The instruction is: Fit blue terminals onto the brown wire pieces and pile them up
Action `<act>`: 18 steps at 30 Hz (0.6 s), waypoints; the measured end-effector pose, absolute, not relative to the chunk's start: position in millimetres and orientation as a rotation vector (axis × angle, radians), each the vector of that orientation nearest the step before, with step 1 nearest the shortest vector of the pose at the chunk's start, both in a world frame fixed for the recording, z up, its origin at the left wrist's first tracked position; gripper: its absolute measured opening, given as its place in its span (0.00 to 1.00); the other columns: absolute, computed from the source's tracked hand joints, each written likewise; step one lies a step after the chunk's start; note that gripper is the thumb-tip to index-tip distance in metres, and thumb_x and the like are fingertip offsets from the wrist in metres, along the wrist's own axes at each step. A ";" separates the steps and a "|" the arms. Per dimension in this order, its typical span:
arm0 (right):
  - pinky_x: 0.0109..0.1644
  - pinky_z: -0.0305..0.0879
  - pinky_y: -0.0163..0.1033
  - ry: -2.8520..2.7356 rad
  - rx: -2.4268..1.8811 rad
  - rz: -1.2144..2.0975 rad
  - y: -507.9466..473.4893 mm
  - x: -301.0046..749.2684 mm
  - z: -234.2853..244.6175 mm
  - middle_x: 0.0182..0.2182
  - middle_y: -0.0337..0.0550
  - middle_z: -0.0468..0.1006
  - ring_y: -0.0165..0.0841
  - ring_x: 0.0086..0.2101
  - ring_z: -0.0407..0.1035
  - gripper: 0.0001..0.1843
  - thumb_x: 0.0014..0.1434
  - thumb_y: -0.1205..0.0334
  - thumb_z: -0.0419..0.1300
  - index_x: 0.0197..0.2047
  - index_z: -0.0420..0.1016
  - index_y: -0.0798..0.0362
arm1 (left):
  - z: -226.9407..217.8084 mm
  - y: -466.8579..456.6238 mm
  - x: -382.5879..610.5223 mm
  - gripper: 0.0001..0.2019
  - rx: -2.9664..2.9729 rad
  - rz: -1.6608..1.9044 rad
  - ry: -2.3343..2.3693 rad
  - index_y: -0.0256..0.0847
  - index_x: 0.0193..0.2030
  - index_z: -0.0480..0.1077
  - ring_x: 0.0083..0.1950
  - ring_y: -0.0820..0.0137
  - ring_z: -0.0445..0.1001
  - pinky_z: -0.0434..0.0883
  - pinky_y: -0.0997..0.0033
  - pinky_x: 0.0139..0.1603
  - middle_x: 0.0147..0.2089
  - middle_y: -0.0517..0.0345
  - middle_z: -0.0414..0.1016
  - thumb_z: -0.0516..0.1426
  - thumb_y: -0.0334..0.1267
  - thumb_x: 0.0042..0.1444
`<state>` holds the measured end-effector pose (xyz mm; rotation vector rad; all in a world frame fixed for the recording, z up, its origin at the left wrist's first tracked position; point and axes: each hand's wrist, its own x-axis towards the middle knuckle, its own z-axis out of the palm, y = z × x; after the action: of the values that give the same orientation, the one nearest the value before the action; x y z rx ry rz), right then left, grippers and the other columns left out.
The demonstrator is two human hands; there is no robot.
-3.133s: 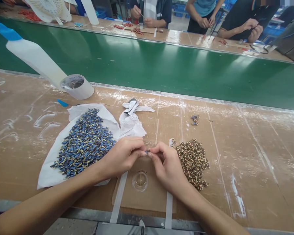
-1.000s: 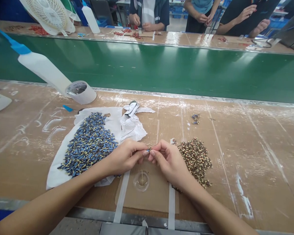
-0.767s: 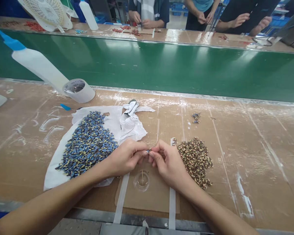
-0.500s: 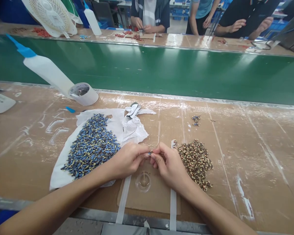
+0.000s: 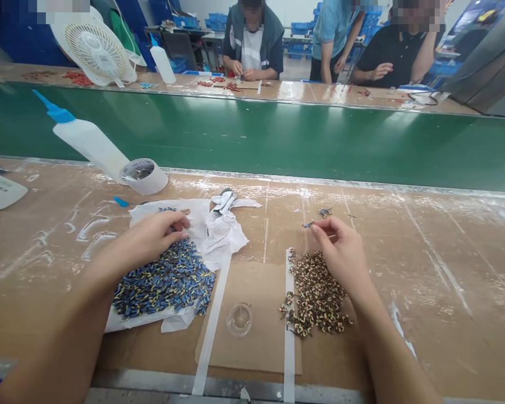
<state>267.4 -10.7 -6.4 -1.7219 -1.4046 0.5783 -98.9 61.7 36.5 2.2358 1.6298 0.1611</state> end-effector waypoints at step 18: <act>0.37 0.70 0.47 -1.308 -1.808 0.399 12.0 318.0 -37.5 0.35 0.52 0.80 0.39 0.29 0.73 0.23 0.59 0.45 0.56 0.48 0.72 0.54 | 36.2 63.5 -97.3 0.12 2.314 0.167 1.826 0.45 0.47 0.66 0.33 0.60 0.70 0.59 0.67 0.34 0.30 0.56 0.73 0.49 0.45 0.59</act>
<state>318.0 12.0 -37.5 -1.8079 -1.3078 0.3989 -97.3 63.5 36.2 2.3141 1.8257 0.1665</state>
